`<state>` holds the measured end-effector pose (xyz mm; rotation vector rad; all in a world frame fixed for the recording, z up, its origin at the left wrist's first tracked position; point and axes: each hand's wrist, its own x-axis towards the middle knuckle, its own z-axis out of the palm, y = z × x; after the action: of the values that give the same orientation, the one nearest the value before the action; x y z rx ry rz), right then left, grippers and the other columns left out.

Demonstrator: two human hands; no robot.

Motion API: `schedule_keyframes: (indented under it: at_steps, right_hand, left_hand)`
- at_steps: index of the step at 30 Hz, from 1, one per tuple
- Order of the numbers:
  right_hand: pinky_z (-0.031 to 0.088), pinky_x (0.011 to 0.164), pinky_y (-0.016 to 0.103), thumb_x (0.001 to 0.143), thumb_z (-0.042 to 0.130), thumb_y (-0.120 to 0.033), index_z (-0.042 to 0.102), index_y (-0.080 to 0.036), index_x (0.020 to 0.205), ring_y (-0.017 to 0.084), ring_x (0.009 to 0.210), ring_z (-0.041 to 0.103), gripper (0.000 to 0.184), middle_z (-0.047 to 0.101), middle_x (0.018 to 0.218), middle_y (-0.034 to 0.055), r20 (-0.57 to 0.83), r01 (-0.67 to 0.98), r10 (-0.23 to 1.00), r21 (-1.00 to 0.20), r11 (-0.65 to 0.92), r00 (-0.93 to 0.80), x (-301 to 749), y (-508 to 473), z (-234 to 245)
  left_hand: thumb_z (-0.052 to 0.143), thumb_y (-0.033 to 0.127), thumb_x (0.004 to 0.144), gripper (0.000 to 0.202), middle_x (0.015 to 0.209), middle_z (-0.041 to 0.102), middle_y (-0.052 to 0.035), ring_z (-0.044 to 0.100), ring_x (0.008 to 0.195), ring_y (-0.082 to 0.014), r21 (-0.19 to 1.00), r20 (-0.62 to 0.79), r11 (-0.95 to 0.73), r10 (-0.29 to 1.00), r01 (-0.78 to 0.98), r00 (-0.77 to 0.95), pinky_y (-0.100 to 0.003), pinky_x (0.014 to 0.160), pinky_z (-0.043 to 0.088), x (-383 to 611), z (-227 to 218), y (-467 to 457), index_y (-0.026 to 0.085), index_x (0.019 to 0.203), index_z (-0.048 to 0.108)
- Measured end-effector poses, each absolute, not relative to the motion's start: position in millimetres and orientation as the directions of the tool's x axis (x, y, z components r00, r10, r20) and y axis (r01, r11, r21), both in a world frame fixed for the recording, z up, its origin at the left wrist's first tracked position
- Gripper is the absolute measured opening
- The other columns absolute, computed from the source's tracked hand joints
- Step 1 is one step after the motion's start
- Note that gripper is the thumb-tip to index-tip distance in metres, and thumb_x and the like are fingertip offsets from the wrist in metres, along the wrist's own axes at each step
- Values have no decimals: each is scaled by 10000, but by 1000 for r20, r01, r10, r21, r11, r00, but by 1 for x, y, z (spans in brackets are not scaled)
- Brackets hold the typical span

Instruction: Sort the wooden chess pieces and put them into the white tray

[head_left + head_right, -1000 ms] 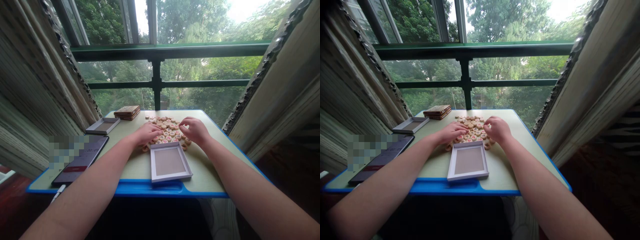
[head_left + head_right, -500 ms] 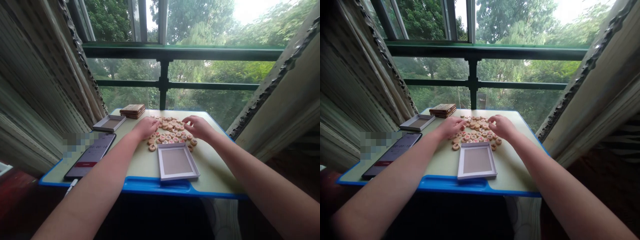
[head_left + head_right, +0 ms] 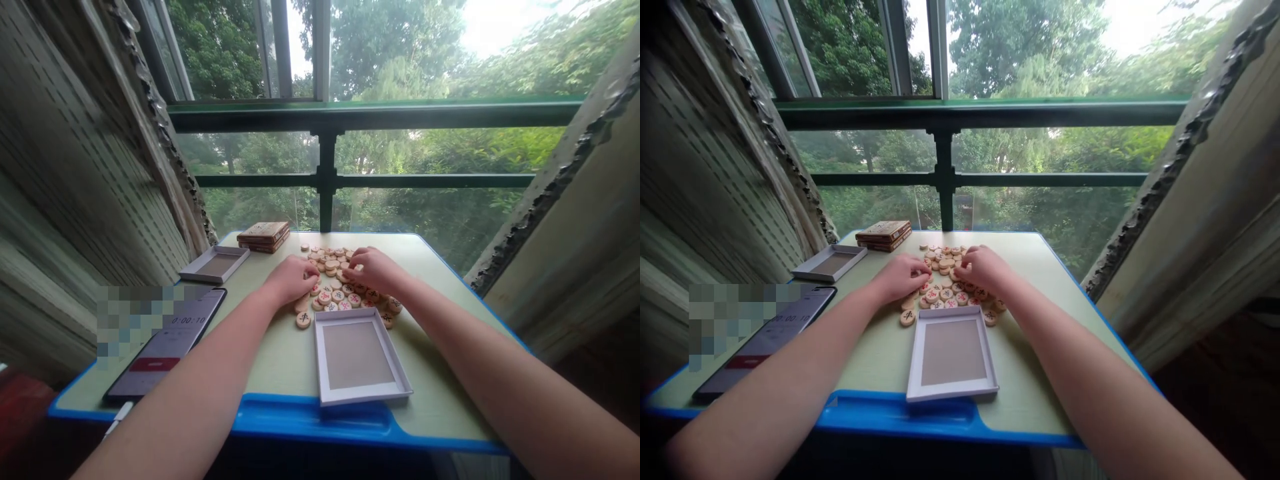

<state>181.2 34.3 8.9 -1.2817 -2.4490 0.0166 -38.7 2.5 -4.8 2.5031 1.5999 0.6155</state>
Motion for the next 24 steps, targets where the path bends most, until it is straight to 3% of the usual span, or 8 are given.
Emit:
schedule_keyframes:
  at_steps: [4, 9, 14, 18, 20, 24]
  right_hand:
    - [427, 829, 310, 787, 597, -337, 731, -192, 737, 204, 882, 572, 203, 673, 929, 79, 314, 789, 801, -201, 581, -510, 177, 27, 7]
    - [431, 791, 309, 750, 650, -386, 731, -172, 719, 221, 839, 571, 231, 680, 811, 79, 267, 825, 827, -153, 543, -495, 163, 17, 11]
    - [443, 780, 263, 746, 660, -235, 732, -177, 828, 172, 816, 591, 124, 656, 934, 74, 281, 782, 793, -180, 597, -541, 158, 16, 12]
    - [443, 818, 240, 683, 589, -38, 743, -215, 842, 163, 847, 595, 283, 659, 936, 37, 219, 763, 795, -225, 605, -566, 160, 14, 13]
    - [441, 829, 242, 687, 557, -35, 745, -211, 855, 171, 874, 589, 307, 656, 957, 43, 225, 776, 809, -235, 586, -542, 161, 15, 13]
    - [422, 877, 294, 727, 592, -170, 734, -234, 934, 210, 949, 558, 259, 634, 1037, 61, 242, 792, 810, -190, 580, -535, 163, 18, 10]
  left_hand:
    - [499, 260, 760, 260, 892, 711, -40, 609, 886, -195, 360, 281, -431, 896, 828, 344, -291, 823, 475, -38, -7, 1, 208, 863, 732]
    - [477, 223, 753, 283, 963, 701, -61, 596, 941, -197, 365, 451, -350, 877, 862, 165, -287, 875, 445, -40, -4, -2, 168, 904, 710]
    - [499, 276, 707, 243, 714, 689, -36, 605, 675, -177, 415, 237, -158, 970, 896, 61, -260, 619, 451, -43, 8, -7, 175, 788, 706]
    - [477, 274, 715, 272, 759, 698, -38, 607, 711, -172, 405, 313, -179, 948, 897, 47, -249, 628, 434, -37, 12, -10, 178, 819, 709]
    - [484, 275, 705, 274, 770, 702, -36, 607, 714, -173, 384, 293, -180, 954, 906, 65, -250, 632, 433, -35, 13, -12, 185, 825, 713]
    - [492, 277, 695, 276, 806, 711, -45, 614, 758, -191, 294, 244, -163, 966, 942, 90, -261, 672, 440, -37, 17, -14, 193, 815, 726]
